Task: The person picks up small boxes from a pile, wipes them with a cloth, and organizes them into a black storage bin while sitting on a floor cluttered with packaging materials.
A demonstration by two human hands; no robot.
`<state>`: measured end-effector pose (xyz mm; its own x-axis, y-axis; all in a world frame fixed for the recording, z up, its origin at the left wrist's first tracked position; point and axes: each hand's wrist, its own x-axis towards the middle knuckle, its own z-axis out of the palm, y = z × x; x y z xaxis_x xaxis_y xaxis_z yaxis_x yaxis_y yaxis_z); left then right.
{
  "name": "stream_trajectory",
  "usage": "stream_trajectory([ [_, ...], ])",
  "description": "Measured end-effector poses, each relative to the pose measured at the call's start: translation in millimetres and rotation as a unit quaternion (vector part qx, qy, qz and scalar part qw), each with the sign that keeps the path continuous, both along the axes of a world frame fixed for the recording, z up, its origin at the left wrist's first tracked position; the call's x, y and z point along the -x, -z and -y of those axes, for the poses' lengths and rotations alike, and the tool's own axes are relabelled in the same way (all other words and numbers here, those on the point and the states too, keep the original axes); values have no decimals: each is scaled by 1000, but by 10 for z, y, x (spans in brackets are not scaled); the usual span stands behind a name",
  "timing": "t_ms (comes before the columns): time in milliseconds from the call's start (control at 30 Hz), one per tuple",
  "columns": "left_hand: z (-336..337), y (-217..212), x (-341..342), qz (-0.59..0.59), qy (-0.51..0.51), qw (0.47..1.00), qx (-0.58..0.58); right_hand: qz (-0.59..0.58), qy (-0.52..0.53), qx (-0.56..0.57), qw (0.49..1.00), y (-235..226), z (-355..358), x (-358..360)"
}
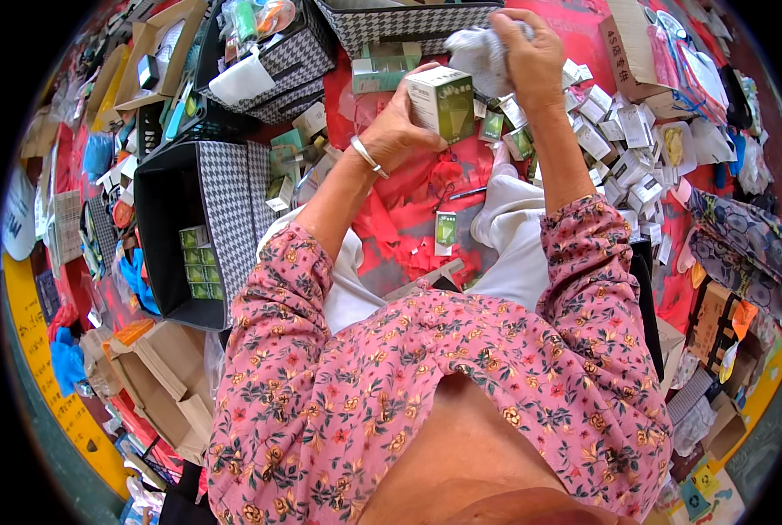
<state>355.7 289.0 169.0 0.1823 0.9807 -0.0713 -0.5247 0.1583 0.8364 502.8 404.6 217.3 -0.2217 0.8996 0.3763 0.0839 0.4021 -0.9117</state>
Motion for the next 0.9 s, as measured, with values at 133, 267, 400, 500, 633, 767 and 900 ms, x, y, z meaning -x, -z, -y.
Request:
stream_trajectory([
  [133,-18,4,18,-176,2,984,25,246,-151,-184,940,-88,355,276],
  [267,2,87,73,-258,2,966,-32,242,-203,-40,948,27,187,207],
  [400,29,-58,39,-221,-12,972,-82,433,52,-67,897,323,-114,-147],
  [500,-22,53,54,-38,-38,997,-53,295,24,84,952,276,-208,-208],
  [633,-48,77,191,237,-26,970,38,51,-63,301,950,108,75,-69],
  [767,-50,95,221,339,18,940,42,-7,-14,216,976,114,103,-10],
  [900,-23,109,185,365,81,927,41,6,18,46,999,36,194,157],
])
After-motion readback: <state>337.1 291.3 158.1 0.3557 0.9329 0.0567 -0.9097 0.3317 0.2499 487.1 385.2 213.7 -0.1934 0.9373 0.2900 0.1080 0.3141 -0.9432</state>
